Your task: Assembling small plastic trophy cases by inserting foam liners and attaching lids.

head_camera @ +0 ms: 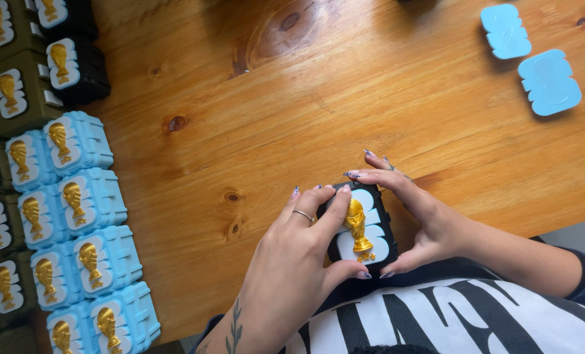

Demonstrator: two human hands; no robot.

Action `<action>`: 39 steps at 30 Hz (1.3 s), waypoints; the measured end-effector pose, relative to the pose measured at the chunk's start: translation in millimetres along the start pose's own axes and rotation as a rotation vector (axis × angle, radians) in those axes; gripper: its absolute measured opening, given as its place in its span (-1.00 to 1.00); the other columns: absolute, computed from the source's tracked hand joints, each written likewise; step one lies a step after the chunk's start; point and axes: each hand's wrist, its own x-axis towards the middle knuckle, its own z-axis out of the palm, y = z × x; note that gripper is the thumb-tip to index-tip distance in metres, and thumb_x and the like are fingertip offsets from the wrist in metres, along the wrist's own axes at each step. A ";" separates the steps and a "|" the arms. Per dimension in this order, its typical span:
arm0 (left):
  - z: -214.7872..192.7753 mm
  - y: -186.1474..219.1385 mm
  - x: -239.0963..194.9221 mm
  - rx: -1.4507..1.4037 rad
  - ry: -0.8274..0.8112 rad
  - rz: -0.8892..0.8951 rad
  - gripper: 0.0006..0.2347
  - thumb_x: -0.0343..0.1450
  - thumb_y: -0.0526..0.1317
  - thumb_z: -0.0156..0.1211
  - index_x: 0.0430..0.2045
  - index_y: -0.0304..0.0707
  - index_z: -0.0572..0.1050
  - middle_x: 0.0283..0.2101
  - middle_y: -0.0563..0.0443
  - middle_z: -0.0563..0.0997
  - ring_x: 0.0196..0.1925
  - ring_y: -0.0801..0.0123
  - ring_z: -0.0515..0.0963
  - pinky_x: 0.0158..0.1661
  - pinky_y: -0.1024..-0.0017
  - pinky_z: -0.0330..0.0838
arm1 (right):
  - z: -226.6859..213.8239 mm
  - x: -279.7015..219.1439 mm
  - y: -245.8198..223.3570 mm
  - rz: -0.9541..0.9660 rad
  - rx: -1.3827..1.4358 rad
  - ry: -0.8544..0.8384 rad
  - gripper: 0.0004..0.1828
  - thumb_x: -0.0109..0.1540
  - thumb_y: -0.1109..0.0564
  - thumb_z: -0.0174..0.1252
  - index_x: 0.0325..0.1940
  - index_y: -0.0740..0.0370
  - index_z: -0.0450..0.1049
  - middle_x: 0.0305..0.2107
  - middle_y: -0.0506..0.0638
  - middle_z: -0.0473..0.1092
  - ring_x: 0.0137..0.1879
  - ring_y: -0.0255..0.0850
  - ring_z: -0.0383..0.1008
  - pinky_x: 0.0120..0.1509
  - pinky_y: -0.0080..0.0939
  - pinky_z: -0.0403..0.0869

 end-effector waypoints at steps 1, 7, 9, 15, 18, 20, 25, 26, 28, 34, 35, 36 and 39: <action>-0.1 0.3 0.2 -0.002 -0.004 -0.006 -0.25 0.12 -0.07 0.53 0.21 -0.34 0.38 0.16 -0.21 0.47 0.21 -0.11 0.47 0.29 0.02 0.21 | 0.0 0.4 -0.3 0.003 -0.002 0.001 0.23 -0.01 -0.24 0.50 0.55 0.26 0.03 0.44 0.17 0.17 0.67 0.08 -0.01 0.77 0.30 -0.25; -0.7 -2.6 -1.1 -0.016 -0.009 0.002 -0.26 0.13 -0.06 0.54 0.22 -0.33 0.38 0.18 -0.22 0.46 0.23 -0.12 0.46 0.30 0.01 0.21 | 0.5 -0.8 -0.3 0.018 0.003 -0.002 0.23 0.00 -0.25 0.49 0.55 0.25 0.03 0.46 0.17 0.16 0.68 0.07 -0.01 0.78 0.30 -0.26; -5.3 -4.5 -2.8 -0.045 0.011 0.022 -0.22 0.12 -0.04 0.54 0.24 -0.33 0.37 0.22 -0.25 0.43 0.25 -0.13 0.44 0.29 0.02 0.22 | 1.5 -3.6 2.3 0.014 -0.007 0.007 0.24 -0.01 -0.26 0.49 0.56 0.25 0.02 0.45 0.17 0.14 0.69 0.09 -0.07 0.77 0.30 -0.24; 16.7 -22.0 -14.3 -0.159 0.241 0.103 -0.23 0.13 0.05 0.56 0.24 -0.28 0.43 0.33 -0.20 0.41 0.38 -0.07 0.42 0.36 -0.04 0.21 | 0.9 -1.1 1.5 0.004 -0.004 0.011 0.24 -0.01 -0.23 0.51 0.55 0.25 0.02 0.45 0.14 0.17 0.67 0.05 0.00 0.78 0.32 -0.26; 43.1 -28.6 -15.3 -0.155 0.328 0.126 -0.32 0.18 0.07 0.54 0.17 -0.22 0.50 0.28 -0.11 0.50 0.42 -0.03 0.42 0.42 -0.11 0.16 | 1.3 -1.9 4.9 0.000 0.007 0.009 0.23 -0.01 -0.21 0.52 0.55 0.26 0.02 0.43 0.14 0.18 0.66 0.05 0.01 0.77 0.33 -0.26; 53.1 -29.7 -15.9 -0.140 0.343 0.126 -0.37 0.21 0.07 0.53 0.14 -0.20 0.53 0.25 -0.06 0.54 0.42 -0.01 0.42 0.43 -0.14 0.13 | 2.3 -2.5 6.9 0.001 0.015 0.013 0.23 -0.02 -0.20 0.52 0.54 0.26 0.03 0.42 0.15 0.18 0.67 0.07 -0.02 0.76 0.33 -0.26; 53.4 -29.0 -14.3 -0.063 0.352 0.101 -0.43 0.22 0.07 0.53 0.10 -0.11 0.59 0.18 0.08 0.60 0.38 0.09 0.43 0.44 -0.26 0.01 | 0.9 0.1 7.0 -0.038 0.004 0.010 0.24 -0.01 -0.23 0.53 0.54 0.27 0.02 0.43 0.17 0.17 0.65 0.03 0.04 0.78 0.34 -0.25; 52.9 -28.9 -13.7 -0.066 0.349 0.099 -0.43 0.22 0.07 0.53 0.10 -0.11 0.59 0.18 0.08 0.60 0.38 0.09 0.43 0.44 -0.26 0.01 | 1.1 -0.6 7.4 -0.033 0.005 0.010 0.24 -0.01 -0.23 0.53 0.54 0.27 0.02 0.43 0.17 0.17 0.65 0.03 0.04 0.78 0.34 -0.25; 50.5 -28.2 -13.1 -0.049 0.350 0.106 -0.43 0.21 0.08 0.53 0.10 -0.09 0.60 0.18 0.11 0.60 0.38 0.10 0.42 0.43 -0.40 -0.11 | 1.3 -0.6 7.2 -0.019 0.015 0.007 0.24 -0.03 -0.23 0.52 0.53 0.27 0.03 0.42 0.19 0.17 0.66 0.06 0.00 0.76 0.34 -0.26; 53.3 -31.2 -13.4 -0.036 0.350 0.108 -0.44 0.21 0.11 0.52 0.08 -0.03 0.60 0.18 0.18 0.58 0.42 0.07 0.37 0.38 -0.57 -0.25 | 2.7 -0.5 7.1 -0.007 0.034 0.006 0.25 -0.02 -0.22 0.54 0.55 0.28 0.03 0.41 0.17 0.21 0.63 0.00 0.12 0.80 0.33 -0.27; 53.8 -30.4 -14.2 -0.035 0.355 0.110 -0.44 0.21 0.11 0.52 0.08 -0.03 0.60 0.18 0.18 0.58 0.42 0.07 0.37 0.38 -0.57 -0.25 | 2.3 -2.1 7.1 -0.011 0.031 0.003 0.25 -0.02 -0.22 0.54 0.55 0.28 0.03 0.41 0.17 0.21 0.63 0.00 0.12 0.80 0.33 -0.27; 53.5 -28.8 -15.7 -0.023 0.330 0.098 -0.42 0.22 0.11 0.52 0.11 -0.03 0.58 0.23 0.17 0.55 0.46 0.02 0.31 0.37 -0.55 -0.27 | 2.0 -3.6 5.9 0.011 -0.001 0.005 0.24 -0.03 -0.22 0.54 0.53 0.29 0.05 0.42 0.18 0.20 0.65 0.05 0.05 0.77 0.31 -0.25; 42.6 -33.7 -18.0 -0.127 0.291 0.097 -0.35 0.24 0.09 0.50 0.23 -0.03 0.46 0.37 0.03 0.36 0.55 -0.07 0.12 0.38 -0.42 -0.27 | -2.2 -2.9 3.0 0.043 -0.065 0.009 0.26 -0.08 -0.22 0.55 0.51 0.31 0.06 0.41 0.18 0.20 0.63 0.07 0.06 0.73 0.27 -0.18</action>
